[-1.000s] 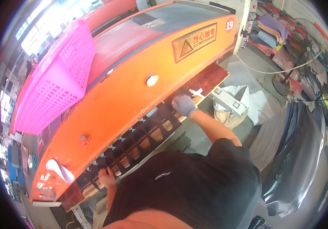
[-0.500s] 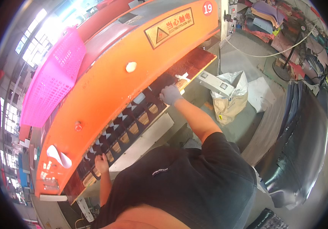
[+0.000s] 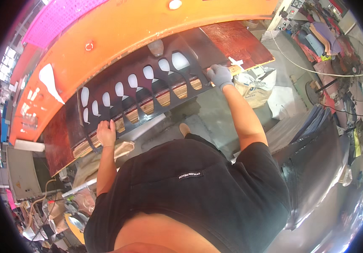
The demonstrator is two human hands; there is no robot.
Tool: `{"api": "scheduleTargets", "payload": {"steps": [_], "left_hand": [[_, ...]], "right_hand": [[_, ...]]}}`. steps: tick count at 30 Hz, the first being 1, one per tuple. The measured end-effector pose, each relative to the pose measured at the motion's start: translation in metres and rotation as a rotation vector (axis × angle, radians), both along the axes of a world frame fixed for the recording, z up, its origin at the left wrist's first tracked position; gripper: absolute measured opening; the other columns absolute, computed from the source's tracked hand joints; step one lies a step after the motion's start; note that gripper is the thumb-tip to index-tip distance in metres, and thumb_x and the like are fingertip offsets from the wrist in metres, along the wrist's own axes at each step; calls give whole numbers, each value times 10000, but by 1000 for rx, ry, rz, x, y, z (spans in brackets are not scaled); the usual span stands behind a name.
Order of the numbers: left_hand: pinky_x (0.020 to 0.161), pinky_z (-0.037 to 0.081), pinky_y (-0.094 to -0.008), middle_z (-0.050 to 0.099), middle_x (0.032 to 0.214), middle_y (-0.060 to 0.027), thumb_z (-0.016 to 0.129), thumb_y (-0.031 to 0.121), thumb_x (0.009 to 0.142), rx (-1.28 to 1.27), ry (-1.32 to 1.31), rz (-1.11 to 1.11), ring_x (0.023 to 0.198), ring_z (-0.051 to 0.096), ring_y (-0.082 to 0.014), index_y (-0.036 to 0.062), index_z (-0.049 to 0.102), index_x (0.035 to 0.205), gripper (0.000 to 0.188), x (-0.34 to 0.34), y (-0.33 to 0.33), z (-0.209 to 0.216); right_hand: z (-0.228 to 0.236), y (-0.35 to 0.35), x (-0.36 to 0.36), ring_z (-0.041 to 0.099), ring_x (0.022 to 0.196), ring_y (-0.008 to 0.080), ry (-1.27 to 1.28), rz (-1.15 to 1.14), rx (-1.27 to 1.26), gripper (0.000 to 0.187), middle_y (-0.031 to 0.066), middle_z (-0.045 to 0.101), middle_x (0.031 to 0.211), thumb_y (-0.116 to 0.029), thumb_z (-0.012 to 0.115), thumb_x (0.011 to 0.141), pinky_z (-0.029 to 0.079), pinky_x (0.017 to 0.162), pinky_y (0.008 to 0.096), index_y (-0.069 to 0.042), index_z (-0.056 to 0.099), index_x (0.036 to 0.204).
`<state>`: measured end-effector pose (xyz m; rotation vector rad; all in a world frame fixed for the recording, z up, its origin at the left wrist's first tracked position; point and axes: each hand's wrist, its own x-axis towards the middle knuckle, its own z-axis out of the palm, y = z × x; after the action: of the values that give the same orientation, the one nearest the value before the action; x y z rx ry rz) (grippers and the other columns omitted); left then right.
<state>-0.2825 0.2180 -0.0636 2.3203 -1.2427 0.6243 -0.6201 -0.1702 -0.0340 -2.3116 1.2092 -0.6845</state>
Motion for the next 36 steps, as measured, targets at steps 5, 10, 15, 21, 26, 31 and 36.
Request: {"api": "scheduleTargets", "payload": {"steps": [5,10,15,21,26,31,36], "left_hand": [[585,395,-434,487,673,-90,620,276,802,-3,19,-27,673,508,-303,72,474,618,311,-48,44,2],[579,384,-440,472,674,-89,660,224,754,-24,25,-14,673,504,-299,83,471,632,265,-96,78,0],[584,384,-439,473,694,-99,644,207,755,-7,94,12,687,498,-310,81,470,645,242,-138,108,4],[567,381,-448,477,688,-119,616,204,766,10,144,-12,663,490,-329,61,476,651,231,-176,140,3],[579,378,-447,476,694,-125,600,210,782,36,170,-14,662,487,-338,56,493,685,211,-194,162,2],[587,372,-445,472,703,-130,589,214,788,67,170,-10,664,483,-340,55,491,685,214,-202,173,4],[595,370,-448,464,706,-133,585,212,788,83,170,-3,664,477,-344,50,492,689,212,-207,178,4]], "right_hand": [[47,35,4,620,981,307,-124,-72,85,491,172,660,1002,-445,590,831,467,846,372,-12,609,1062],[84,54,78,548,1120,324,-21,155,-19,658,195,580,1172,-542,604,778,437,934,384,-30,552,1188],[91,82,131,504,1171,321,482,182,59,738,175,509,1248,-571,637,707,436,957,406,-67,511,1231],[73,59,113,629,962,331,418,355,266,603,204,650,1051,-502,647,671,489,850,380,-8,667,1016],[73,22,59,618,742,187,-322,419,1270,399,76,608,892,-342,644,809,528,658,327,-85,562,1103],[104,1,33,607,844,148,-577,652,1270,334,20,605,932,-248,634,831,514,758,333,-96,538,1112],[139,5,44,524,1071,147,-264,812,367,569,30,555,1096,-111,740,731,432,927,327,-64,461,1225]]}}
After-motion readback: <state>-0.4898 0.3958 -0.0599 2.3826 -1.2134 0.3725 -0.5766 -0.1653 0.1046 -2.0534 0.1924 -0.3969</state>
